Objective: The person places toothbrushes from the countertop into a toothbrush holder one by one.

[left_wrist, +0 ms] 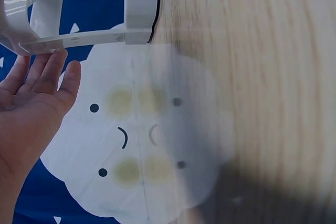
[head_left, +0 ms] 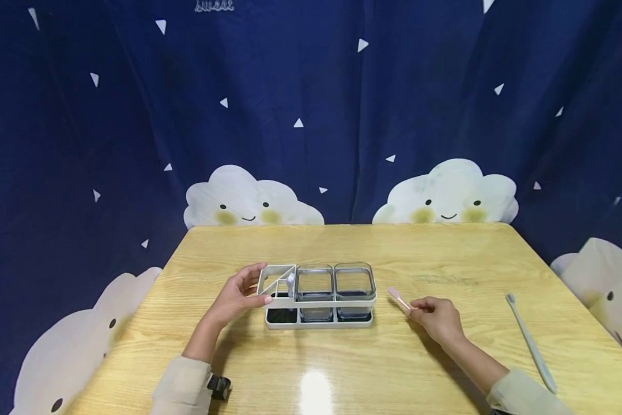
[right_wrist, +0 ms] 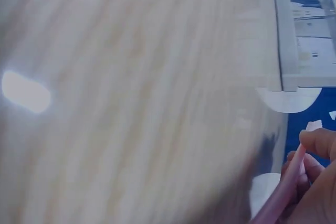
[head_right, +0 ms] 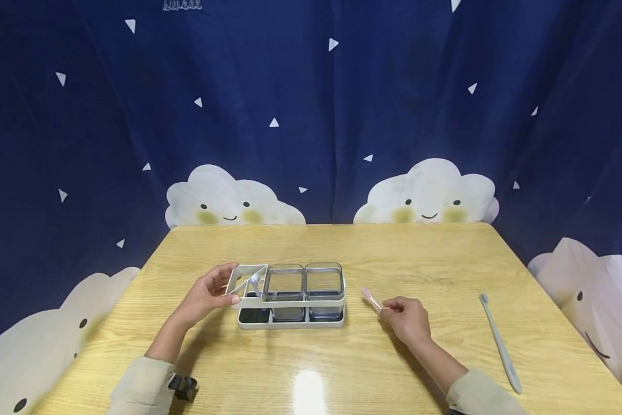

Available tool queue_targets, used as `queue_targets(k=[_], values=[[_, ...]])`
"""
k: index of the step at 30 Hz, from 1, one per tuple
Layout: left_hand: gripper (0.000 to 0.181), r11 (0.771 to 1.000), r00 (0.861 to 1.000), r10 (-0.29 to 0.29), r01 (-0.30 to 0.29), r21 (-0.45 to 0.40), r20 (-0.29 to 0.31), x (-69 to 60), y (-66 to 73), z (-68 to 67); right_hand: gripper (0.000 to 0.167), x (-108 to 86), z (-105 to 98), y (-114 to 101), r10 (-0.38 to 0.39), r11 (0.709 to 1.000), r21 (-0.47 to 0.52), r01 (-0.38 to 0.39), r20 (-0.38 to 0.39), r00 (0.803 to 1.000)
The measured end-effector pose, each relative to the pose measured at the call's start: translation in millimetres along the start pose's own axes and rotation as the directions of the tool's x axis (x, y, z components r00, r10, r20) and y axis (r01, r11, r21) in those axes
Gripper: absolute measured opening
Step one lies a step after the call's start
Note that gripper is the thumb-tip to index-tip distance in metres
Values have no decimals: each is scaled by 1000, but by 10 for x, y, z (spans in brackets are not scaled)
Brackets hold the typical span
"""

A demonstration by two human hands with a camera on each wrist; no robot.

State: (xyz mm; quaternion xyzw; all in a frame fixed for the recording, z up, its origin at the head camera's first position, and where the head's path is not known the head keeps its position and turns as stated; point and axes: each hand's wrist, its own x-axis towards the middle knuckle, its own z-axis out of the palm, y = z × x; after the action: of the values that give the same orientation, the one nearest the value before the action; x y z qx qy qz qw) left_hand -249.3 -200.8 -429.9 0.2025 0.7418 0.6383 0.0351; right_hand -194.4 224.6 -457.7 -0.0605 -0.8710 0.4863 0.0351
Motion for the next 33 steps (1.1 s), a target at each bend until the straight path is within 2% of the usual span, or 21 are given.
queue_targets(k=[6, 14, 22, 26, 33], values=[[71, 1000, 1000, 3, -3, -1, 4, 6, 2, -5, 26, -8, -71, -90, 34, 997, 68, -38, 66, 997], [71, 1000, 1000, 9, -9, -2, 2, 26, 4, -10, 30, 7, -187, -178, 29, 987, 155, -42, 85, 996], [70, 1000, 1000, 9, -9, 10, -3, -1, -5, -3, 33, -4, -225, -276, -17, 987, 159, 12, 33, 999], [70, 1000, 1000, 18, -18, 6, -5, 0, 5, -5, 36, -29, -259, -342, -13, 987, 161, 8, 30, 999], [70, 1000, 1000, 4, -4, 2, -1, -8, -7, 12, 39, -85, -340, -441, -16, 973, 232, 15, 6, 1000]])
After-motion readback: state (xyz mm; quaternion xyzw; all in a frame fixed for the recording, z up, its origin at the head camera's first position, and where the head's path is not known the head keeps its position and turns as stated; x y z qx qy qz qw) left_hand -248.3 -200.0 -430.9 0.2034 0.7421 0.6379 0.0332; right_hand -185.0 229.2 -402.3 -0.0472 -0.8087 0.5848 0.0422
